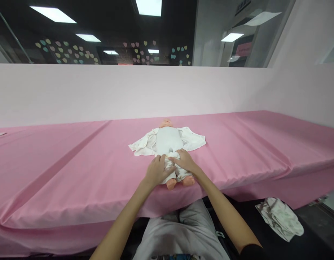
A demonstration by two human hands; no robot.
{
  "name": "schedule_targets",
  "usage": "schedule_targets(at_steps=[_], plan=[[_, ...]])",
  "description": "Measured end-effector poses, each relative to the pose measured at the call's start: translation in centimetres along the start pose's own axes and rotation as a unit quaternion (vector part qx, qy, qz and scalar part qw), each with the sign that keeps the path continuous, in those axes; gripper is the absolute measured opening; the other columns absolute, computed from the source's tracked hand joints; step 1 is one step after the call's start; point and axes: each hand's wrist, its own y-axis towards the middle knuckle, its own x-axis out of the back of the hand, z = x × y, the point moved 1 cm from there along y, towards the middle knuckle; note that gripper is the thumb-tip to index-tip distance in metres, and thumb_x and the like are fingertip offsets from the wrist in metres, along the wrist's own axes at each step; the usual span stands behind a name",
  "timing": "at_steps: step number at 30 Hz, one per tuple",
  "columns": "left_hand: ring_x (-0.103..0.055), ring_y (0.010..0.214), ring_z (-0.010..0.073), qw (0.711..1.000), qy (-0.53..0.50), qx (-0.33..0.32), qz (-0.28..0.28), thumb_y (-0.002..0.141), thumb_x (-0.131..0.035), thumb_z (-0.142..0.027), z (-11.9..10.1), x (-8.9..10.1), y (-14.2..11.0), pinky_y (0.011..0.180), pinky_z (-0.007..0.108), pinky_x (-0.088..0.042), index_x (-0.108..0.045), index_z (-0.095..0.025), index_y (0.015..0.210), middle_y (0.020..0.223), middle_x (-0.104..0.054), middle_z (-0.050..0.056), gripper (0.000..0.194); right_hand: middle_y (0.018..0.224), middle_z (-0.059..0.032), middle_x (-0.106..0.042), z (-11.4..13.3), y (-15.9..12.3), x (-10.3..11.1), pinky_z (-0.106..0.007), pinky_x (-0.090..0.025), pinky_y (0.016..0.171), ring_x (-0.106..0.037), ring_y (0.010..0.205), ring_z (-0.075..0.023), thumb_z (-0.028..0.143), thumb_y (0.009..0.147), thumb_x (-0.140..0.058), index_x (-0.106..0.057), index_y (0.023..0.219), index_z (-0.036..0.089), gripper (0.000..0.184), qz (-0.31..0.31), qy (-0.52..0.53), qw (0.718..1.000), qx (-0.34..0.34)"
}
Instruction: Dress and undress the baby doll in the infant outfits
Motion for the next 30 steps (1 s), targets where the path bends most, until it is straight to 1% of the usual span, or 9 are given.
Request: schedule_targets(at_steps=[3,6,11,15,18,22,25,28,30], plan=[[-0.054,0.099,0.0262,0.999,-0.031,0.004,-0.024,0.080,-0.046,-0.057,-0.8,-0.3,-1.3,0.080,0.036,-0.043,-0.040,-0.013,0.123,0.112,-0.053,0.013,0.062,0.113,-0.0099,-0.049,-0.5,-1.6,-0.3,-0.033,-0.035,0.094,-0.044,0.110,-0.0214,0.044,0.073,-0.060,-0.051,0.117,0.016,0.053,-0.018,0.062,0.998,0.009],[-0.053,0.097,0.0272,0.999,-0.002,0.025,-0.037,0.082,-0.047,-0.046,-1.5,-0.5,-1.2,0.082,0.040,-0.041,-0.045,-0.012,0.116,0.104,-0.056,0.013,0.047,0.109,-0.0082,-0.051,-0.3,-1.9,-0.6,-0.033,-0.036,0.093,-0.046,0.106,-0.0208,0.034,0.069,-0.063,-0.055,0.110,0.017,0.045,-0.069,0.092,0.993,-0.014],[-0.056,0.086,0.0269,0.997,0.055,0.022,-0.050,0.080,-0.049,-0.032,-2.4,-0.4,-0.1,0.080,0.042,-0.038,-0.052,-0.016,0.092,0.087,-0.061,0.009,0.020,0.077,-0.0002,-0.061,0.7,-1.5,-0.2,-0.027,-0.038,0.073,-0.053,0.077,-0.0164,0.021,0.069,-0.054,-0.059,0.076,0.020,0.008,-0.115,0.090,0.989,-0.011],[-0.056,0.079,0.0243,0.998,0.049,-0.012,-0.042,0.083,-0.044,-0.024,-3.4,-0.5,0.1,0.072,0.035,-0.039,-0.053,-0.017,0.085,0.076,-0.061,0.007,0.011,0.058,0.0042,-0.052,0.9,-2.5,0.2,-0.024,-0.032,0.055,-0.045,0.056,-0.0130,0.020,0.070,-0.049,-0.054,0.070,0.021,0.005,-0.142,0.104,0.982,-0.065],[-0.056,0.080,0.0249,0.998,0.016,-0.004,-0.053,0.084,-0.046,-0.030,-3.6,-0.6,-0.4,0.071,0.035,-0.040,-0.055,-0.018,0.089,0.079,-0.062,0.007,0.015,0.061,0.0030,-0.055,0.8,-3.4,0.5,-0.025,-0.036,0.057,-0.048,0.059,-0.0140,0.023,0.072,-0.050,-0.056,0.074,0.021,0.007,-0.133,0.112,0.981,-0.084],[-0.054,0.091,0.0251,0.994,-0.083,-0.006,-0.067,0.085,-0.044,-0.043,-3.0,-0.5,-2.4,0.080,0.039,-0.042,-0.052,-0.019,0.108,0.097,-0.061,0.009,0.034,0.098,-0.0064,-0.061,0.5,-5.3,1.4,-0.032,-0.042,0.086,-0.055,0.094,-0.0198,0.033,0.075,-0.055,-0.060,0.101,0.017,0.031,-0.073,0.185,0.979,-0.038],[-0.048,0.109,0.0275,0.987,-0.145,-0.014,-0.061,0.080,-0.051,-0.051,-2.7,-1.1,-4.6,0.089,0.042,-0.042,-0.034,-0.020,0.133,0.119,-0.050,0.012,0.064,0.130,-0.0103,-0.044,0.0,-7.5,2.0,-0.036,-0.035,0.102,-0.040,0.124,-0.0206,0.046,0.079,-0.053,-0.043,0.131,0.020,0.059,0.013,0.284,0.958,-0.034],[-0.038,0.122,0.0319,0.982,-0.172,0.000,-0.071,0.076,-0.057,-0.051,-2.6,-2.0,-6.0,0.094,0.048,-0.040,-0.014,-0.021,0.142,0.131,-0.038,0.016,0.085,0.146,-0.0093,-0.022,-0.3,-9.2,1.9,-0.039,-0.028,0.108,-0.021,0.135,-0.0235,0.048,0.067,-0.068,-0.025,0.142,0.024,0.089,0.053,0.311,0.948,-0.033],[-0.037,0.122,0.0328,0.979,-0.191,0.018,-0.074,0.075,-0.059,-0.050,-2.5,-2.5,-6.2,0.093,0.050,-0.041,-0.015,-0.021,0.142,0.131,-0.037,0.016,0.086,0.147,-0.0094,-0.021,-0.3,-9.7,1.7,-0.042,-0.028,0.108,-0.021,0.135,-0.0265,0.042,0.055,-0.077,-0.025,0.142,0.026,0.103,0.034,0.290,0.956,-0.026]])
